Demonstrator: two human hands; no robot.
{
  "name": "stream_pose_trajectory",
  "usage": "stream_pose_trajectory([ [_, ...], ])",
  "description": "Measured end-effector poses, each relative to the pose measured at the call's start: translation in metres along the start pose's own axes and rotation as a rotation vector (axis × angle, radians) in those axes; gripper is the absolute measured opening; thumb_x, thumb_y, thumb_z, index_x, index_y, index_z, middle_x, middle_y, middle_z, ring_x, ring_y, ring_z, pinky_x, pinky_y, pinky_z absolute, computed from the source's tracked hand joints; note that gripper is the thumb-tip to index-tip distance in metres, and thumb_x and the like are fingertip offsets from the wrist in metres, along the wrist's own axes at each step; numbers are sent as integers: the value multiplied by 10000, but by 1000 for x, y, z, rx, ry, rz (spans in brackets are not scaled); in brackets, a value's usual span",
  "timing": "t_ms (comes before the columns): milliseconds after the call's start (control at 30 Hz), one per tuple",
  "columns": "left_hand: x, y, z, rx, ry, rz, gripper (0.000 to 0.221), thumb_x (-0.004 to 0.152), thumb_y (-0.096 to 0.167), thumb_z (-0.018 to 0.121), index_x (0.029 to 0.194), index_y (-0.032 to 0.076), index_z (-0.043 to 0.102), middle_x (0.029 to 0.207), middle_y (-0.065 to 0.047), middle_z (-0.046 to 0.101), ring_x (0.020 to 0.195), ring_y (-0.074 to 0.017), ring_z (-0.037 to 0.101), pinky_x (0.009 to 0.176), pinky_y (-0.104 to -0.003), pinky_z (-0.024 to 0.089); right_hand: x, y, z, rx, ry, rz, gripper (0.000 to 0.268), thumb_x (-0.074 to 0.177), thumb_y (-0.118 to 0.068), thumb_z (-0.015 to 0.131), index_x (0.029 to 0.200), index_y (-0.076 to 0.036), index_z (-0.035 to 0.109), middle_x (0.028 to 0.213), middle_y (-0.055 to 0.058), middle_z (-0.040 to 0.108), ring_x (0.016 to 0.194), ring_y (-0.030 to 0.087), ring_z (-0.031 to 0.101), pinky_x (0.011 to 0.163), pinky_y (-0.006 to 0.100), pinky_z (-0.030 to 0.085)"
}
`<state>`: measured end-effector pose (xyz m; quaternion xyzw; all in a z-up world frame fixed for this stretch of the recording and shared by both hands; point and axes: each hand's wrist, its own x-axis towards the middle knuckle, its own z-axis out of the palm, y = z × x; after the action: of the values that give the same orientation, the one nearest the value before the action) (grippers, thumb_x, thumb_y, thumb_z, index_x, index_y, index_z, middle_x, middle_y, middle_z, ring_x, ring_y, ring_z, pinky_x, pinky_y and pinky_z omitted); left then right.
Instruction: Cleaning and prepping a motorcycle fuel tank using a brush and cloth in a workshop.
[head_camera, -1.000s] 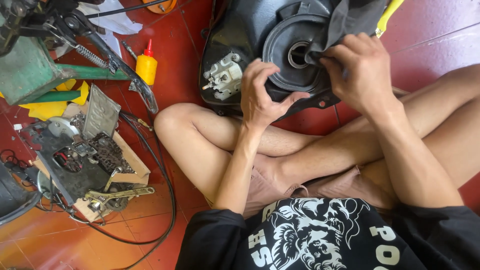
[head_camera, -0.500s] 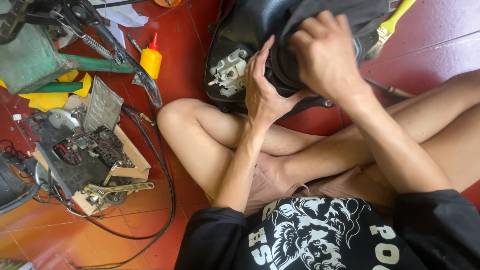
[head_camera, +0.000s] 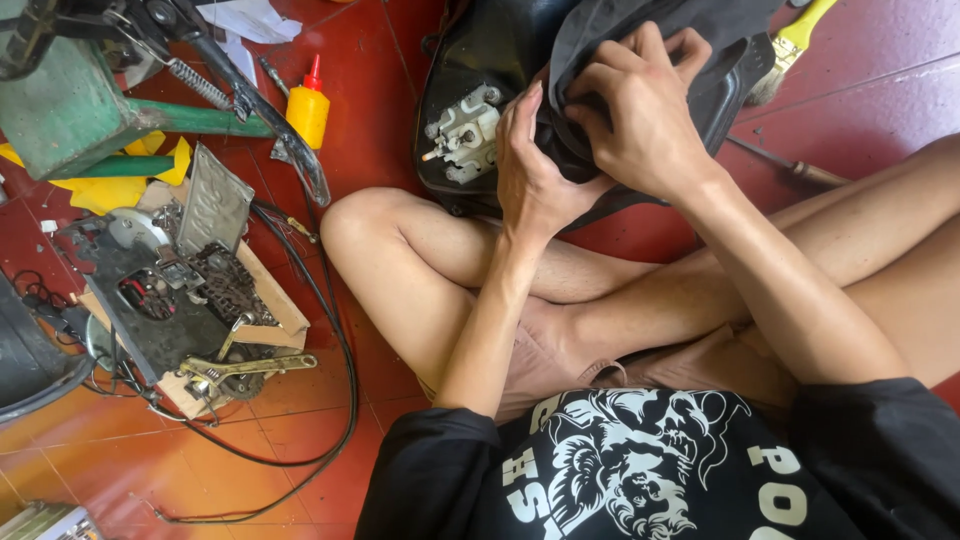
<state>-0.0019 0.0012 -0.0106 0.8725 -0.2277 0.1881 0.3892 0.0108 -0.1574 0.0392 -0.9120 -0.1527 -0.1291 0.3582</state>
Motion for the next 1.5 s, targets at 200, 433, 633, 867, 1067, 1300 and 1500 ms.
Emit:
stream_pose_trajectory([
  [200, 1, 2, -4, 13, -18, 13, 1141, 713, 255, 987, 1508, 27, 200, 1523, -213, 455, 1360, -368, 581, 1241, -474, 464, 1, -23, 16, -179, 24, 168, 88, 942, -41, 672, 972, 0, 744, 1017, 143, 612, 1004, 365, 457, 937, 609, 238],
  [433, -1, 3, 0, 60, 5, -19, 942, 834, 120, 905, 1488, 18, 235, 1490, -204, 462, 1370, -338, 567, 1227, -438, 488, -2, -37, 23, -179, 83, 235, 26, 948, -1, 627, 939, 23, 632, 1043, 178, 538, 976, 341, 407, 887, 535, 254],
  [633, 4, 4, 1, 20, 25, -6, 970, 814, 140, 902, 1499, 29, 223, 1498, -202, 476, 1350, -348, 592, 1204, -444, 511, -1, -21, 10, -188, 3, 152, 123, 983, -31, 638, 1050, 24, 725, 1050, 163, 562, 1005, 358, 420, 897, 568, 252],
  [867, 1, 4, -2, -29, -8, -63, 1230, 676, 429, 1012, 1529, 70, 203, 1483, -161, 481, 1311, -338, 621, 1193, -451, 537, 1, -7, -19, -194, -66, 33, 138, 996, -46, 669, 1062, -88, 783, 1003, 57, 706, 931, 293, 561, 960, 511, 288],
  [1067, 2, 3, 0, -29, 12, -31, 1225, 684, 398, 1028, 1537, 98, 201, 1534, -133, 469, 1359, -319, 610, 1237, -446, 522, 8, -15, -6, -279, 111, 87, 110, 846, -149, 829, 920, -98, 764, 1094, 109, 608, 1032, 314, 500, 934, 490, 283],
  [1300, 9, 8, -2, -56, 45, -19, 1161, 721, 282, 1040, 1520, 111, 215, 1564, -123, 473, 1374, -300, 634, 1234, -417, 556, 7, -10, 3, -146, 104, 320, 886, 805, -115, 957, 1413, 132, 362, 1330, 400, 382, 1185, 516, 340, 989, 640, 246],
  [1500, 6, 8, -1, -72, 34, -41, 1137, 719, 262, 1044, 1520, 116, 250, 1589, -103, 458, 1424, -285, 594, 1291, -421, 491, 8, -11, 26, -186, 125, 496, 834, 811, -67, 802, 1406, 174, 270, 1373, 416, 294, 1273, 536, 324, 1047, 685, 242],
])
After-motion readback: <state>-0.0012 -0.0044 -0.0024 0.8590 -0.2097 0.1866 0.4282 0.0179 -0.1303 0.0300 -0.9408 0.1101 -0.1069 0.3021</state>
